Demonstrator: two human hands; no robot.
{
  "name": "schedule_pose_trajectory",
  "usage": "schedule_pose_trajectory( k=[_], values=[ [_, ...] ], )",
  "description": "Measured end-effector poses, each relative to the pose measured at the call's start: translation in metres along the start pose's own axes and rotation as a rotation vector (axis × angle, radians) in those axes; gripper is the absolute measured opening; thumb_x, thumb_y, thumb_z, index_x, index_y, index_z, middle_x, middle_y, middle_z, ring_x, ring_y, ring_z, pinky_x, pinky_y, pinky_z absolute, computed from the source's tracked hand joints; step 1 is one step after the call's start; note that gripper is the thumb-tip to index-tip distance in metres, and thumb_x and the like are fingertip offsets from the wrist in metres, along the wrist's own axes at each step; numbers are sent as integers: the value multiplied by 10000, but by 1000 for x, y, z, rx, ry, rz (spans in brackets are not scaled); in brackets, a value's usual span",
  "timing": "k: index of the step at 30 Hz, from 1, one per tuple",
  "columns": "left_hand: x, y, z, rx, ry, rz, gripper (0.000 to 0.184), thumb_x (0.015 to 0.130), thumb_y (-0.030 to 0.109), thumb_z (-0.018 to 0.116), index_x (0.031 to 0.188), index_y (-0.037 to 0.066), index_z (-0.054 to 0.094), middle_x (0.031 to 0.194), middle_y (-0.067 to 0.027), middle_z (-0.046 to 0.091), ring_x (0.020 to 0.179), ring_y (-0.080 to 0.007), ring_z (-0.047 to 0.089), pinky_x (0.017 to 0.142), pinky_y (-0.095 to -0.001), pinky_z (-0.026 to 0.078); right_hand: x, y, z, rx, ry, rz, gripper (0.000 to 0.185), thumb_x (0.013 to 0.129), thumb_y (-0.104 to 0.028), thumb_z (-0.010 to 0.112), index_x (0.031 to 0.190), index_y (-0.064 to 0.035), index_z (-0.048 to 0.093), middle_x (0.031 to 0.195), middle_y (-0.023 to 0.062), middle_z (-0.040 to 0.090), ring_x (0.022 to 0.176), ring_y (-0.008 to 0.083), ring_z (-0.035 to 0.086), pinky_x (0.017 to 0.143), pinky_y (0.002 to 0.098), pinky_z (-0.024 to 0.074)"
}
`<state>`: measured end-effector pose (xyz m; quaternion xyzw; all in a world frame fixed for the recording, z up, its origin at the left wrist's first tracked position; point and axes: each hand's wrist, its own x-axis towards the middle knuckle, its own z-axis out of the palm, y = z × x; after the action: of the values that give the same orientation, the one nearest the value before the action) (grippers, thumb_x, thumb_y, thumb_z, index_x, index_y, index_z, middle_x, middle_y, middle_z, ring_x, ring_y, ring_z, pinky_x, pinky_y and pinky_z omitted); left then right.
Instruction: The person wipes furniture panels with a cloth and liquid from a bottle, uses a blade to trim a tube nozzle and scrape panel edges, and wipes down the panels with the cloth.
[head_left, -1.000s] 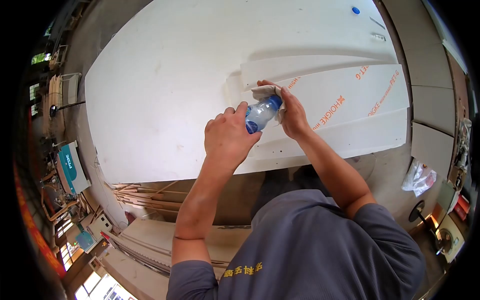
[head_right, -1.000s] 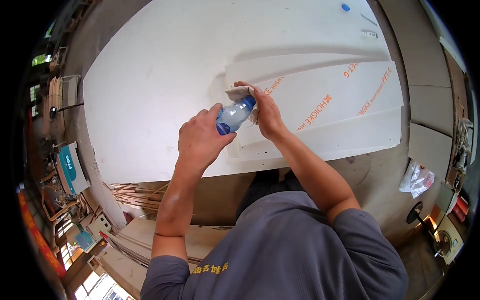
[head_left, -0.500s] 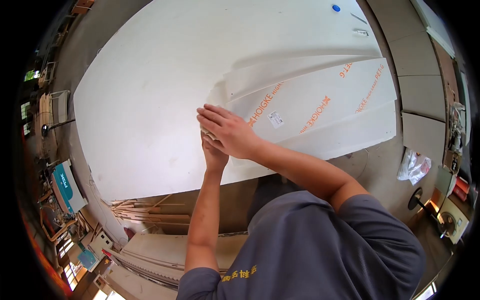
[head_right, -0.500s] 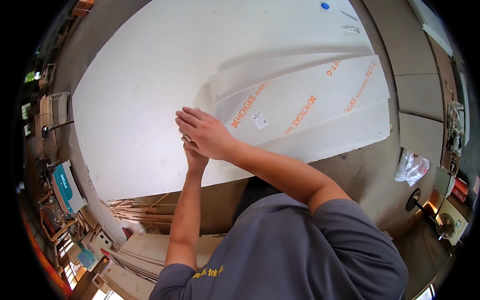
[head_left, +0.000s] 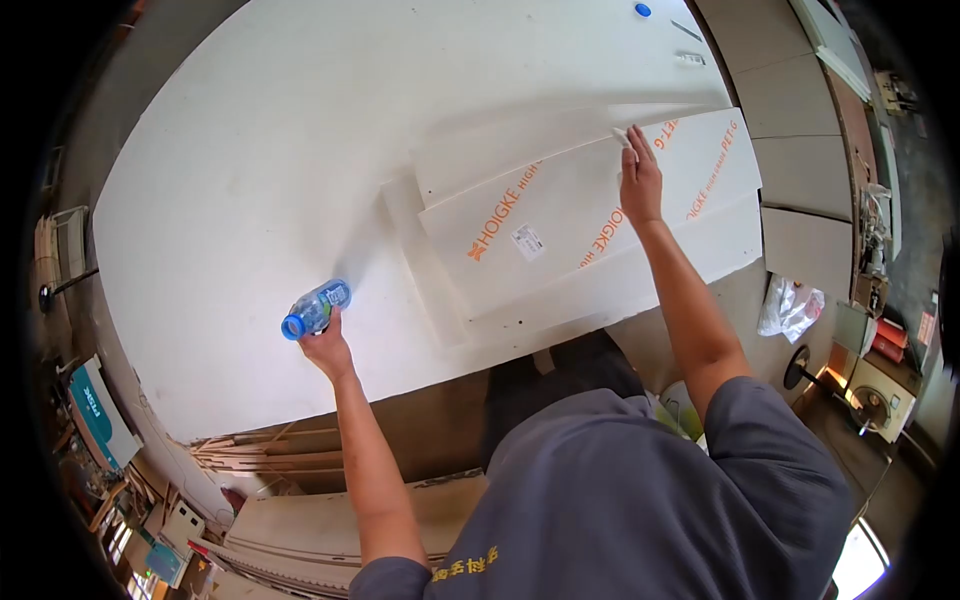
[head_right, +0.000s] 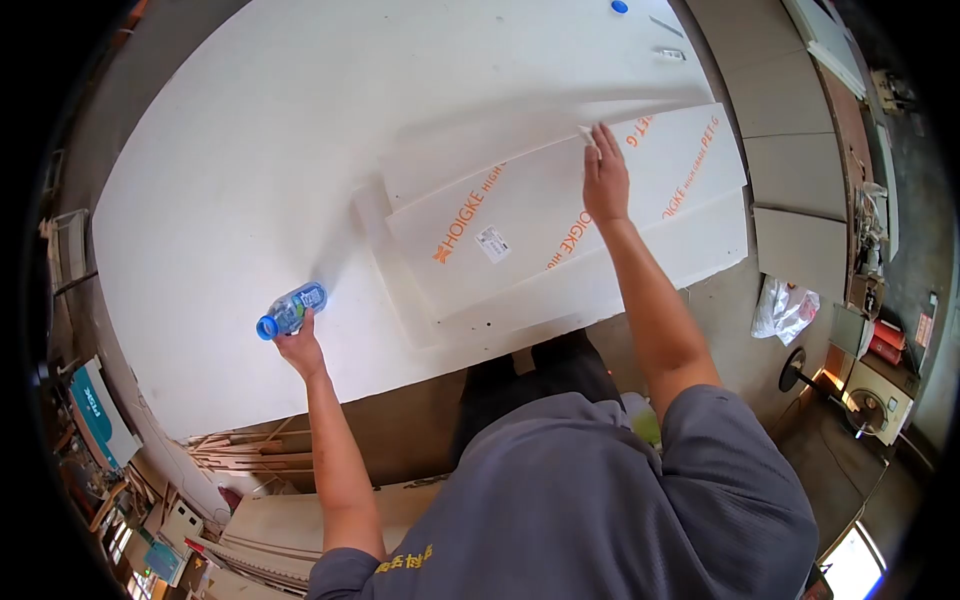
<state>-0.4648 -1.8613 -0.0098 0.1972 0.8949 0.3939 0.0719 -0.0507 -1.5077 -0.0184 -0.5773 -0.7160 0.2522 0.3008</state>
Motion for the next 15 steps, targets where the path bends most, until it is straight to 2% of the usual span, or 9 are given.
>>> schedule_pose_trajectory(
  k=[1,3,5,8,9,10,12,13,15],
  values=[
    [0,-2,1,-21,6,-34,585,768,48,829,1272,-51,548,1196,-168,640,1083,-289,636,978,-400,517,3,18,2,-111,-16,10,527,1041,-326,444,1437,22,459,1544,216,382,1434,339,367,1161,429,320],
    [-1,-5,5,-124,-17,-75,605,776,52,824,1294,-46,527,1225,-168,625,1111,-294,622,995,-404,504,-22,23,56,-909,-185,-99,681,1024,-436,445,1509,28,327,1611,200,254,1497,365,218,1220,464,180],
    [-3,-11,6,-212,-50,-115,624,784,57,818,1316,-41,506,1255,-168,610,1140,-299,608,1013,-407,490,-62,-55,90,-545,-465,-322,826,998,-546,425,1551,24,197,1638,191,175,1523,370,106,1239,483,55],
    [-14,-31,10,-309,-82,-141,706,811,49,792,1405,-24,418,1389,-177,518,1260,-310,530,1075,-416,432,-81,-76,102,-405,-546,-441,862,982,-578,429,1549,25,191,1633,196,180,1528,355,94,1245,463,43],
    [-23,-39,6,-244,-83,-309,717,829,40,769,1432,-14,383,1443,-179,461,1315,-308,477,1103,-424,398,-67,-56,92,-427,-514,-471,862,973,-565,460,1545,26,201,1625,201,196,1523,360,111,1244,465,55],
    [-35,-47,-1,-178,-76,-480,729,848,32,745,1459,-3,348,1497,-182,404,1370,-306,423,1131,-433,363,-42,-31,63,-537,-505,-360,852,956,-510,524,1540,27,215,1615,202,222,1514,364,143,1240,471,84],
    [-81,-51,-21,-109,-138,-554,688,870,14,699,1463,1,351,1526,-179,365,1402,-312,381,1151,-438,333,3,73,7,-658,-245,-263,840,955,-469,548,1528,53,223,1604,242,219,1501,405,159,1227,509,112],
    [-106,-48,-34,4,-189,-431,673,873,10,680,1461,3,355,1514,-177,378,1395,-316,387,1150,-439,333,21,124,-21,-756,-127,-116,835,974,-479,520,1515,85,224,1599,272,209,1491,448,154,1218,534,113],
    [-148,-19,-41,152,-261,-223,653,871,-6,650,1456,6,361,1489,-173,403,1377,-326,402,1147,-445,332,33,136,-33,-693,-20,181,834,997,-488,477,1508,114,209,1596,295,199,1487,474,143,1212,552,105]
  ],
)
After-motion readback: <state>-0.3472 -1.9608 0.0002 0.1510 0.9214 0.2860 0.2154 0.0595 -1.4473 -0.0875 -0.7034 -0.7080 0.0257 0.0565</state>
